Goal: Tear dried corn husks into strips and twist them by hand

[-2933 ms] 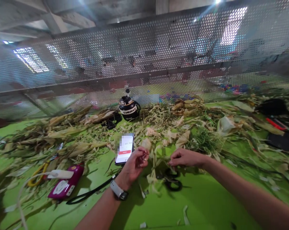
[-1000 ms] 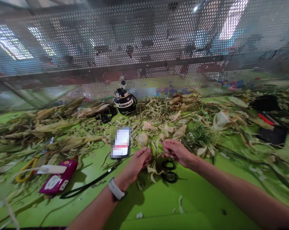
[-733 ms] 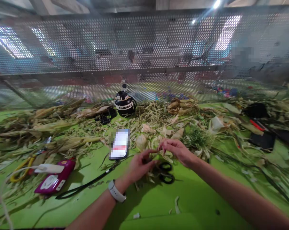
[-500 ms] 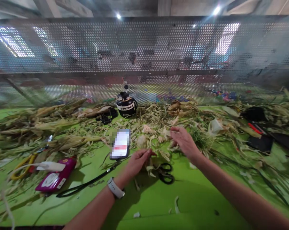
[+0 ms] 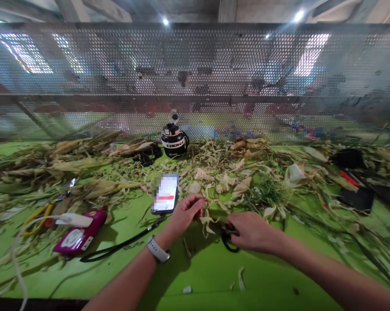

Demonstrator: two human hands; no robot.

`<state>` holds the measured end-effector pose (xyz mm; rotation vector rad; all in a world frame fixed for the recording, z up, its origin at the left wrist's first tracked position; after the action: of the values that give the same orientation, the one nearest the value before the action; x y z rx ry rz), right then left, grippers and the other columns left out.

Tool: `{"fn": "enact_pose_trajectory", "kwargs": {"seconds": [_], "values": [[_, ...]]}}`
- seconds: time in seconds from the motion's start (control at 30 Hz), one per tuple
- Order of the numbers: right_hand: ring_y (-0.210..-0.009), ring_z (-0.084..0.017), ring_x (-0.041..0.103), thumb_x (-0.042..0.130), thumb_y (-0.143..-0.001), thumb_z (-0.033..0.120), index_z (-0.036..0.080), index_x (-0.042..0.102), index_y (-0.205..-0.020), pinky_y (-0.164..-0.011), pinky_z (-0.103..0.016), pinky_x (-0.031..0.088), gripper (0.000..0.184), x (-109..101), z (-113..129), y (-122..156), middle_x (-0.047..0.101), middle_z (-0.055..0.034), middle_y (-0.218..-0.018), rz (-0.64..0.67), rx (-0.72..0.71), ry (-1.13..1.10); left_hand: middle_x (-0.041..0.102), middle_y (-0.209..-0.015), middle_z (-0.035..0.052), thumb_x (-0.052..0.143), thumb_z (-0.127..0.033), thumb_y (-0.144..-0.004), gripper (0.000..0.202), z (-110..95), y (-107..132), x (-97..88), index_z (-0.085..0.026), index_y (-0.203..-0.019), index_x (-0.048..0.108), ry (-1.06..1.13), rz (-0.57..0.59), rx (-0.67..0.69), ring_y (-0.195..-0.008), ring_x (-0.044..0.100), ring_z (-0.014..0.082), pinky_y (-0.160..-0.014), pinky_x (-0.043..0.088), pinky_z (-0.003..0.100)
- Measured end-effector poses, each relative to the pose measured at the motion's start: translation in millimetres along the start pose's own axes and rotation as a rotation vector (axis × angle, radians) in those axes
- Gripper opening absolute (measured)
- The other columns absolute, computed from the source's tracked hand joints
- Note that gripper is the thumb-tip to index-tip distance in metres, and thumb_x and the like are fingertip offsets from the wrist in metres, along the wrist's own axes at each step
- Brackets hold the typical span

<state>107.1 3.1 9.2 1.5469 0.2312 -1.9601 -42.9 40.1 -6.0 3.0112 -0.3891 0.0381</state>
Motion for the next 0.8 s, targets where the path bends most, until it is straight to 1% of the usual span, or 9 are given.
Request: {"fn": "enact_pose_trajectory", "kwargs": {"seconds": [0.07, 0.13, 0.27, 0.33, 0.43, 0.5, 0.63, 0.7, 0.8], "values": [[-0.06, -0.017, 0.053, 0.048, -0.072, 0.021, 0.016, 0.056, -0.072, -0.052, -0.026, 0.033, 0.01, -3, -9, 5, 0.061, -0.007, -0.071, 0.01, 0.0, 0.032, 0.049, -0.053, -0.0054, 0.06, -0.047, -0.073, 0.032, -1, 0, -0.3, -0.016, -0.079, 0.059, 0.008, -0.002, 0.0, -0.046, 0.043, 0.0083, -0.047, 0.037, 0.021], [-0.058, -0.016, 0.051, 0.05, -0.069, 0.023, 0.016, 0.054, -0.07, -0.051, -0.026, 0.031, 0.008, -5, -15, 11, 0.06, -0.0054, -0.069, 0.016, 0.023, 0.05, 0.05, -0.053, -0.0052, 0.06, -0.048, -0.073, 0.032, -1, 1, 0.3, -0.016, -0.078, 0.059, 0.003, 0.001, 0.004, -0.046, 0.044, 0.0083, -0.047, 0.038, 0.021], [-0.058, -0.016, 0.05, 0.053, -0.068, 0.032, 0.017, 0.054, -0.073, -0.05, -0.025, 0.029, 0.016, -4, -18, 18, 0.059, -0.0056, -0.072, -0.014, 0.061, 0.018, 0.051, -0.054, -0.0047, 0.06, -0.047, -0.074, 0.032, -1, 1, 1.0, -0.015, -0.076, 0.059, -0.014, 0.015, 0.015, -0.047, 0.045, 0.0081, -0.048, 0.04, 0.021], [-0.058, -0.016, 0.05, 0.053, -0.066, 0.028, 0.017, 0.054, -0.073, -0.05, -0.026, 0.029, 0.013, -3, -19, 22, 0.058, -0.0058, -0.072, -0.015, 0.066, -0.001, 0.051, -0.054, -0.0045, 0.06, -0.046, -0.075, 0.032, -1, 1, 0.5, -0.014, -0.076, 0.059, -0.011, 0.019, 0.014, -0.047, 0.046, 0.0079, -0.048, 0.041, 0.021], [-0.057, -0.016, 0.049, 0.051, -0.061, 0.019, 0.019, 0.052, -0.067, -0.05, -0.026, 0.028, 0.006, -2, -26, 29, 0.056, -0.0043, -0.067, 0.021, 0.059, -0.009, 0.052, -0.054, -0.0047, 0.061, -0.046, -0.074, 0.032, -1, 1, -1.1, -0.015, -0.08, 0.059, 0.017, 0.011, 0.01, -0.046, 0.046, 0.0079, -0.047, 0.04, 0.021], [-0.056, -0.017, 0.049, 0.05, -0.059, 0.015, 0.019, 0.049, -0.064, -0.05, -0.027, 0.026, 0.006, -5, -32, 34, 0.055, -0.0044, -0.065, 0.042, 0.05, 0.005, 0.052, -0.054, -0.005, 0.062, -0.047, -0.073, 0.033, -1, 1, -2.2, -0.015, -0.083, 0.06, 0.037, -0.003, 0.009, -0.044, 0.047, 0.008, -0.046, 0.04, 0.021], [-0.054, -0.016, 0.045, 0.053, -0.056, 0.011, 0.021, 0.046, -0.059, -0.049, -0.029, 0.022, 0.013, -20, -48, 48, 0.052, -0.0035, -0.06, 0.057, 0.076, -0.002, 0.052, -0.052, -0.0054, 0.063, -0.046, -0.073, 0.031, -2, 1, -4.0, -0.016, -0.081, 0.06, 0.048, -0.024, 0.019, -0.043, 0.047, 0.0075, -0.045, 0.039, 0.021], [-0.054, -0.015, 0.042, 0.055, -0.057, 0.012, 0.021, 0.047, -0.06, -0.048, -0.028, 0.021, 0.012, -30, -58, 57, 0.051, -0.0018, -0.06, 0.097, 0.096, -0.051, 0.053, -0.053, -0.0052, 0.063, -0.045, -0.074, 0.03, -2, 0, -4.9, -0.016, -0.079, 0.06, 0.049, -0.028, 0.026, -0.043, 0.048, 0.0072, -0.045, 0.039, 0.02], [-0.056, -0.013, 0.043, 0.055, -0.067, 0.018, 0.021, 0.051, -0.071, -0.048, -0.025, 0.024, 0.006, -39, -70, 70, 0.052, 0.0003, -0.063, 0.207, 0.133, -0.223, 0.052, -0.052, -0.0055, 0.063, -0.046, -0.074, 0.032, -1, -1, -4.5, -0.015, -0.08, 0.062, 0.037, -0.015, 0.032, -0.042, 0.047, 0.007, -0.044, 0.039, 0.02]]}}
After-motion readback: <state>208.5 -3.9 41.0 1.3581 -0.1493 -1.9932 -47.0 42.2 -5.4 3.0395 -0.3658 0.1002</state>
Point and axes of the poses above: each hand's wrist, its own y-axis away from the middle knuckle, its own x-axis out of the palm, z = x × y, the point moved 7 cm from there along -y, towards the middle knuckle
